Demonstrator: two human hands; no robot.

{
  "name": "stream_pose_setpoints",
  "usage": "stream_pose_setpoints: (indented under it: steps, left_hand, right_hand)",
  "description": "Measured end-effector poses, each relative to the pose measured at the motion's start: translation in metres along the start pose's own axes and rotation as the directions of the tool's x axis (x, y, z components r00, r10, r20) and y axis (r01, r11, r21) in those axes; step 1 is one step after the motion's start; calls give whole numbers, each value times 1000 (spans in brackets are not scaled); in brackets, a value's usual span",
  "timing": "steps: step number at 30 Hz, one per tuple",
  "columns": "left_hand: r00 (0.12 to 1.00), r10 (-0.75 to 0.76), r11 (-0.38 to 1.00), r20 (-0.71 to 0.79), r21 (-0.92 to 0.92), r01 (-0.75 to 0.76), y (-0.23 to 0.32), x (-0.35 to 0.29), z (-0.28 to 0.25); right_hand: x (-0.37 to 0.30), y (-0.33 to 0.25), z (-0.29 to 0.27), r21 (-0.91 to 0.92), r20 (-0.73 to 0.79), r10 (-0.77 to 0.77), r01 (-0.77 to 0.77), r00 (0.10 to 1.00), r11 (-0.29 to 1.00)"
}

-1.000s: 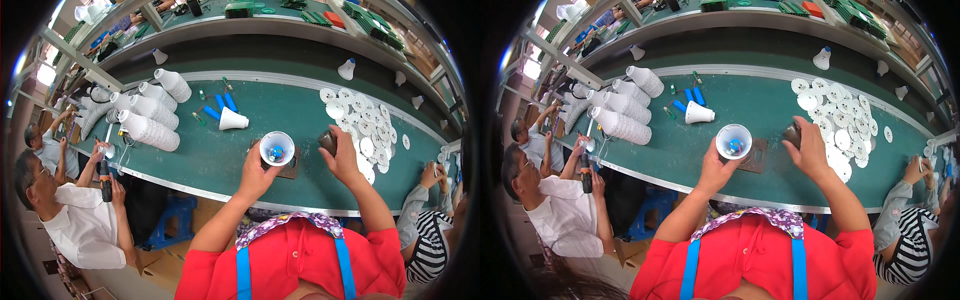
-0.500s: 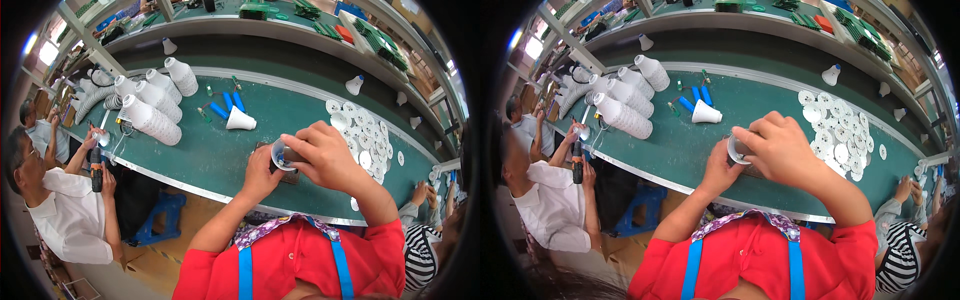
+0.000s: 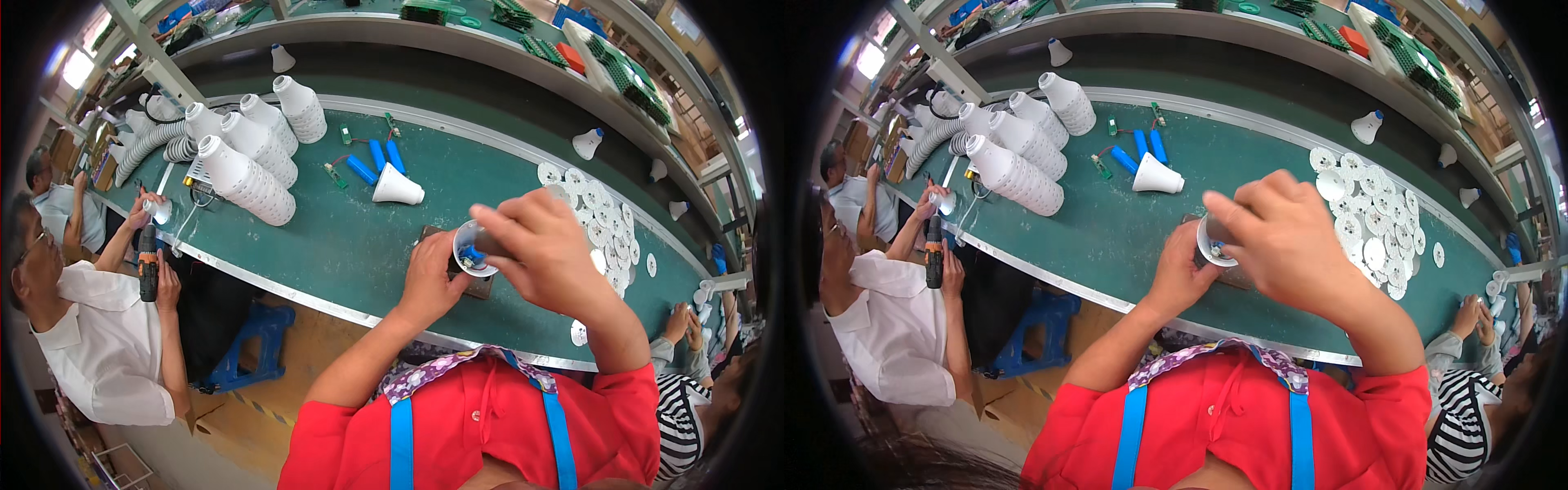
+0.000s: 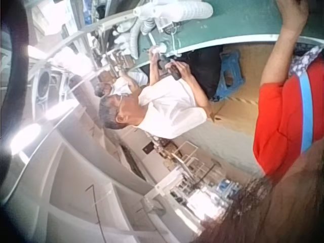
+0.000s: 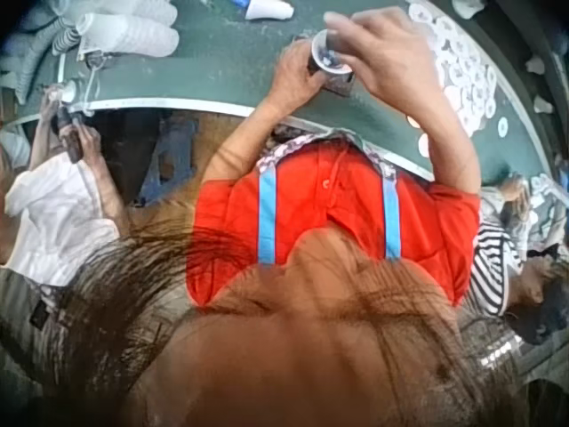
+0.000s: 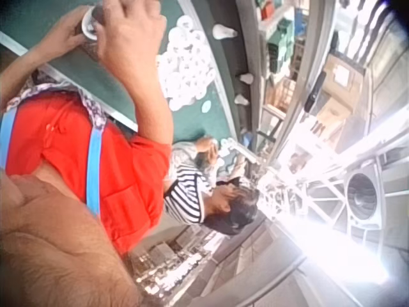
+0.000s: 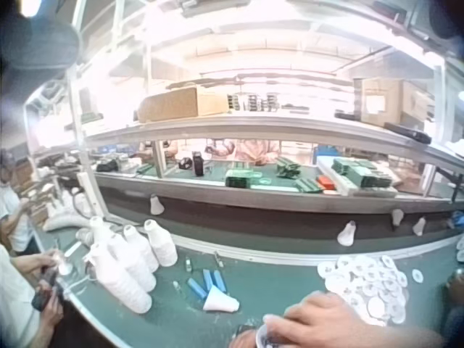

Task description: The person assembles small electronic housing units by hand, inserting internal components and circuit boards into white plastic shells and securing them with fasteners.

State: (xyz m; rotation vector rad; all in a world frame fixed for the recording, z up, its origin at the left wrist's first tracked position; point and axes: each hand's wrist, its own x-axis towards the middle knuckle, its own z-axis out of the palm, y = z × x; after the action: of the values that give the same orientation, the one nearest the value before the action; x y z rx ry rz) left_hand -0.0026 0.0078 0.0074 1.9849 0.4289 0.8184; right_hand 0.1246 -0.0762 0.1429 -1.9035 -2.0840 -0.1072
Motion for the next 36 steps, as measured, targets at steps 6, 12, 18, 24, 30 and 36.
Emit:
stream_pose_setpoints:
  steps: [6,12,18,24,30,36]
  left_hand:
    - [998,-39,999,53,5,38,-4,1,-1]
    - [999,-16,1000,47,4,16,2,4,-1]
    - [997,-61,998,40,-32,63,1,1,-2]
    - [996,-90,994,15,-62,91,8,4,-3]
    - [995,-57,991,82,-117,67,12,10,-3]
    - [994,-64,993,87,-93,72,13,11,-2]
  right_hand:
    - [8,0,-7,-34,154,-13,19,988,999]
    - [4,-2,2,-124,211,49,-23,976,992]
    - [-6,12,-13,133,-138,160,-142,977,981]
    - [-54,52,15,266,-178,476,-423,862,866]
    - [-115,83,89,121,-125,629,-617,767,777]
    - [-100,59,68,392,-134,751,-661,647,640]
